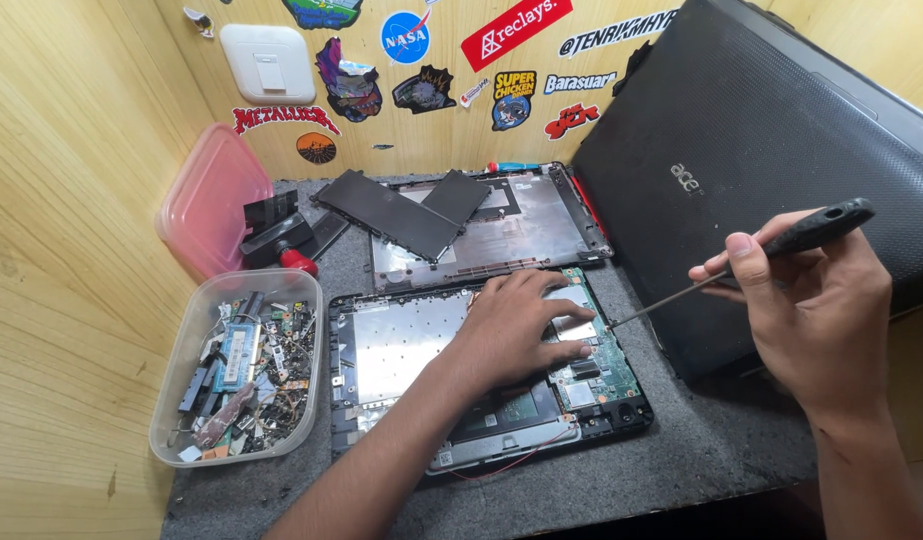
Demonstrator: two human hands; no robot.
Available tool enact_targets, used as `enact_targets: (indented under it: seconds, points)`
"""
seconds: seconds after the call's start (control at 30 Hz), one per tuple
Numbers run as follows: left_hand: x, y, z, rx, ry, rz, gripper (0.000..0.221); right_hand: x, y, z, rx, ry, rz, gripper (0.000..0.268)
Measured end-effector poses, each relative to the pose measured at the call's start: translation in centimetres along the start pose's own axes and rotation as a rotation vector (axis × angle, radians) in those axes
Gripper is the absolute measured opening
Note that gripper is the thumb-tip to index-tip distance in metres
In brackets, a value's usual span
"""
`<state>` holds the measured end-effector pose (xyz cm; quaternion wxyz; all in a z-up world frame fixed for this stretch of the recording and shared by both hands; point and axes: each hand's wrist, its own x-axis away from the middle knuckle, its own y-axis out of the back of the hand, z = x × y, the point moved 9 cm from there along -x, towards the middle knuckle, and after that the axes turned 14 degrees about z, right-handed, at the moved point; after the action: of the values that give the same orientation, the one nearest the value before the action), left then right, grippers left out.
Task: Securing a motherboard into a laptop chassis using a screwdriver and small screws.
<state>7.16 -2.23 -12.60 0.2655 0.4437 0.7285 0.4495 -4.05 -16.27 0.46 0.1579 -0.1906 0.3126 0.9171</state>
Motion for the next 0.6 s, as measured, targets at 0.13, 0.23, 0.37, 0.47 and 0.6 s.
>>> enact_targets:
  seconds: [0.13, 0.23, 0.37, 0.47, 0.6]
  points:
    - [-0.06, -0.02, -0.04, -0.007, -0.006, -0.010, 0.045, -0.06, 0.08, -0.18, -0.011, 0.003, 0.013, 0.014]
    - [-0.07, 0.07, -0.09, -0.005, -0.002, -0.001, 0.045, -0.31, -0.03, -0.35, -0.026, 0.007, 0.034, 0.013]
    - [-0.18, -0.10, 0.02, -0.008, -0.006, -0.007, 0.045, -0.72, -0.26, -0.29, -0.025, 0.018, 0.061, 0.011]
    - [-0.16, -0.14, 0.08, -0.010, -0.009, -0.016, 0.046, -0.83, -0.10, -0.62, -0.029, 0.009, 0.063, 0.012]
    - [-0.06, -0.10, 0.10, -0.005, -0.015, -0.021, 0.046, -0.71, -0.05, -0.77, -0.041, 0.021, 0.065, 0.012]
